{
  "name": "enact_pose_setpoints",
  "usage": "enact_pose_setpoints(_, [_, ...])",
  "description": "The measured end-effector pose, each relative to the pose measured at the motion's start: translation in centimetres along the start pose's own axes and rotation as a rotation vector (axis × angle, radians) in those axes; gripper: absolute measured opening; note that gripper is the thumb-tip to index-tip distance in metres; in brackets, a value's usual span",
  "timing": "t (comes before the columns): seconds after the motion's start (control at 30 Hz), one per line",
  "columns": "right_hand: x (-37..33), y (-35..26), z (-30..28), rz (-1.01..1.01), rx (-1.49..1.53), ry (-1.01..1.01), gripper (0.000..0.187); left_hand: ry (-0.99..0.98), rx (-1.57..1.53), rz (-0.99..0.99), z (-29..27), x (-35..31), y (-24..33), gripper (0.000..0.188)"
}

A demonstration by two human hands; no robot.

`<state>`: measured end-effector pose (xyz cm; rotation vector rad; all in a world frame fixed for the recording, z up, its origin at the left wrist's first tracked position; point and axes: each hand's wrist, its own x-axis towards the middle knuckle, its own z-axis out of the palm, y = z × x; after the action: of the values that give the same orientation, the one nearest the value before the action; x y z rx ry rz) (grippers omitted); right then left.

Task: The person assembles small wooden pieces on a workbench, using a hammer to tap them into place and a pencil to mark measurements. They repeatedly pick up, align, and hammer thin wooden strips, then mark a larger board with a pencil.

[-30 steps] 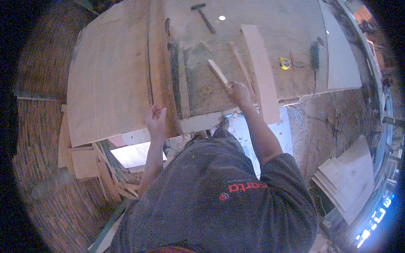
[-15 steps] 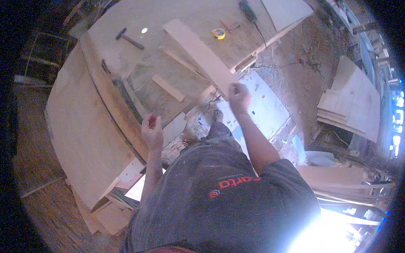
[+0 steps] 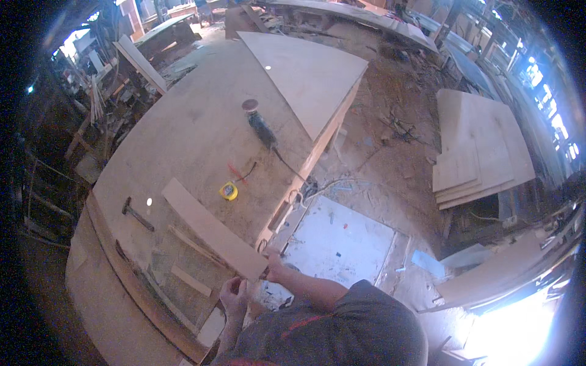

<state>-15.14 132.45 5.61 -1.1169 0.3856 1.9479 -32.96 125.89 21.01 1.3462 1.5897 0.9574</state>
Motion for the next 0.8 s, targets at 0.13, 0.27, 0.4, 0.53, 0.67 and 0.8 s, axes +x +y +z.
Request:
enact_pose_setpoints(0.13, [2.9, -2.5, 0.6, 0.0, -0.217, 0.178, 0.051, 0.056, 0.044, 0.033, 0.2, 0.8, 1.1, 0.022])
enact_pose_setpoints(0.27, [8.8, -3.8, -3.0, -0.34, -1.186, 0.0, 0.035, 0.131, 0.046, -0.067, -1.6, 0.4, 1.1, 0.022])
enact_pose_setpoints(0.4, [13.2, -1.2, -4.8, -0.383, -1.336, -0.093, 0.034, 0.166, 0.081, -0.142, -3.1, -0.3, 0.1, 0.022])
enact_pose_setpoints(0.53, [13.7, 1.4, -4.4, -0.508, -1.507, 0.069, 0.031, 0.147, 0.033, -0.121, -3.8, -0.3, -1.1, 0.021])
enact_pose_setpoints(0.67, [11.2, 0.9, -3.9, -0.428, -1.73, 0.168, 0.037, 0.074, 0.043, -0.127, -4.8, 0.3, -1.6, 0.021])
enact_pose_setpoints(0.8, [6.6, -1.1, -8.1, -0.306, -1.891, 0.223, 0.048, 0.058, 0.016, -0.096, -6.1, 0.9, -1.5, 0.021])
